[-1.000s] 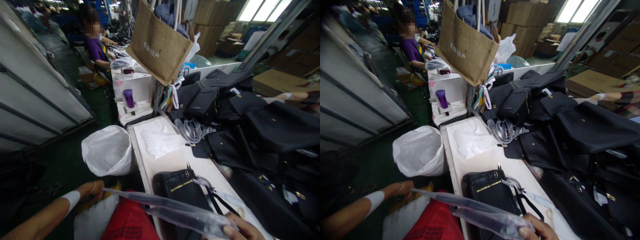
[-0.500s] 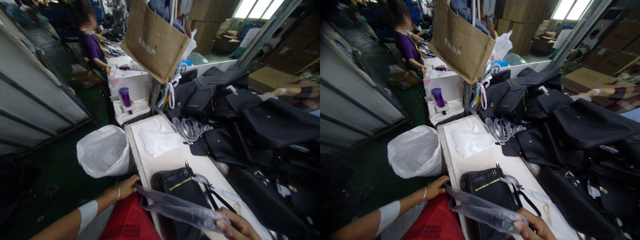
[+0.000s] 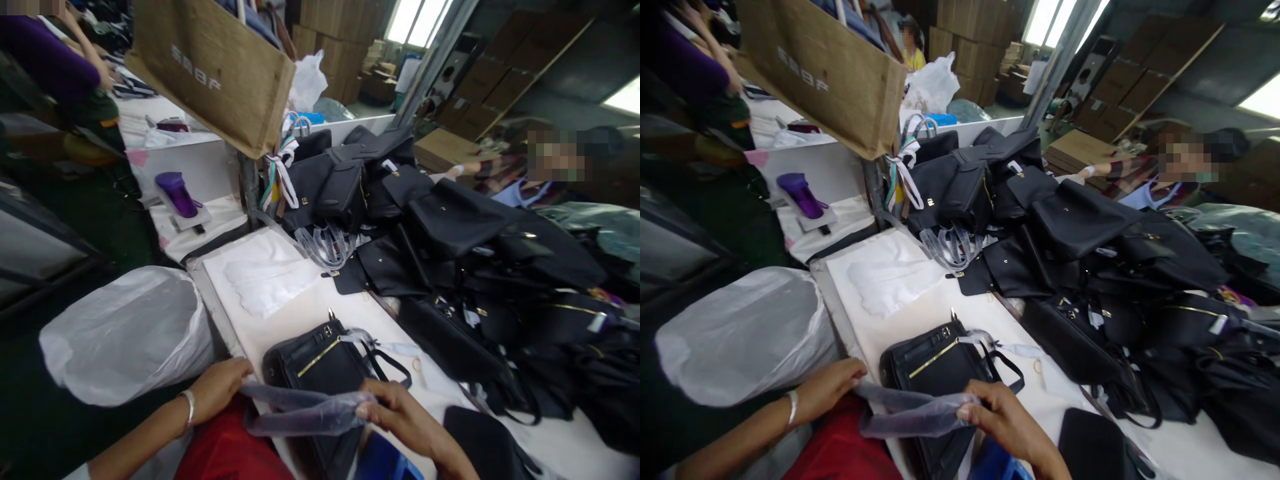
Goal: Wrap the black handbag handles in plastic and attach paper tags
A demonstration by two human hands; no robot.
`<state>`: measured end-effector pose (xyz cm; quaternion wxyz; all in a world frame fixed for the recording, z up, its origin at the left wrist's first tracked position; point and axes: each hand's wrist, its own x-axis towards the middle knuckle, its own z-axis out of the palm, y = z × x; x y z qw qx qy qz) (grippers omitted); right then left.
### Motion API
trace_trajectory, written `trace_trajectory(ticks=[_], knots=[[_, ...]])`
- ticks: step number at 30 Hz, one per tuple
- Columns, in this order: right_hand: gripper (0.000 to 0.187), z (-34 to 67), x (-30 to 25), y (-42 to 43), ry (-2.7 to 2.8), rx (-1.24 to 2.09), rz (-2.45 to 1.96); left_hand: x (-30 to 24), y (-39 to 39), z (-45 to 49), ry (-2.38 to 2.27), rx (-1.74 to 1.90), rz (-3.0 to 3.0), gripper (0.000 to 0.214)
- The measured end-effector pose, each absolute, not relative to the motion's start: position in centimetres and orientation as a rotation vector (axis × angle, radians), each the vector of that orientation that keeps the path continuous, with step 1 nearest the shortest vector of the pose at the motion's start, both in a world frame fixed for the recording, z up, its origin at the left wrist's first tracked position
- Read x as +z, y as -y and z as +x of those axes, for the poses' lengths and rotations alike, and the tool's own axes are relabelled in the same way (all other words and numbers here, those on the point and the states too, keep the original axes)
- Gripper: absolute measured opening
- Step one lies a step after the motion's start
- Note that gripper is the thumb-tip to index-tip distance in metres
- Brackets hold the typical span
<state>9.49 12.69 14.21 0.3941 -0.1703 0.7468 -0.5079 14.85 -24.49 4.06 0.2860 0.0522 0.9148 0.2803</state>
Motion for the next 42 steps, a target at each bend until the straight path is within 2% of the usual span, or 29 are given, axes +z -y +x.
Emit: trace_trajectory(ticks=[1,3,5,6,9,11,18,24,32,37,42], knots=[[0.031,9.4,14.2,-12.5,-1.891,-1.288,-0.44,5.8,22.8,14.3,-2.438,0.879,0.214,0.031],[0.032,9.4,14.2,-12.3,-1.893,-1.282,-0.448,8.9,19.0,13.4,-2.283,1.361,0.311,0.043],[0.032,9.4,14.3,-11.9,-1.914,-1.259,-0.46,11.0,15.5,12.8,-2.128,1.601,0.404,0.056],[0.032,9.4,14.3,-11.6,-1.933,-1.244,-0.467,11.5,14.0,12.6,-2.041,1.658,0.4,0.055],[0.029,9.7,14.1,-10.8,-2.02,-1.182,-0.512,10.9,11.4,12.5,-1.776,1.751,0.18,0.027],[0.027,9.9,13.8,-10.5,-2.112,-1.107,-0.556,9.9,10.9,12.6,-1.672,1.783,0.021,0.023],[0.034,10.3,13.4,-12.6,-2.318,-0.822,-0.607,10.4,13.0,12.3,-1.936,1.555,0.043,0.025],[0.025,9.6,12.9,-13.9,-2.232,-0.787,-0.688,12.0,13.8,12.4,-1.966,1.502,0.03,0.028],[0.022,9.7,12.9,-10.8,-2.367,-0.752,-0.952,13.2,12.4,12.2,-1.977,1.459,0.016,0.029],[0.042,9.4,11.7,-12.1,-2.399,-0.796,-0.924,13.7,13.0,11.7,-2.191,1.299,0.079,0.032],[0.015,8.3,10.7,-14.1,-2.467,-0.733,-0.907,13.6,13.2,10.6,-2.38,1.093,0.157,0.032]])
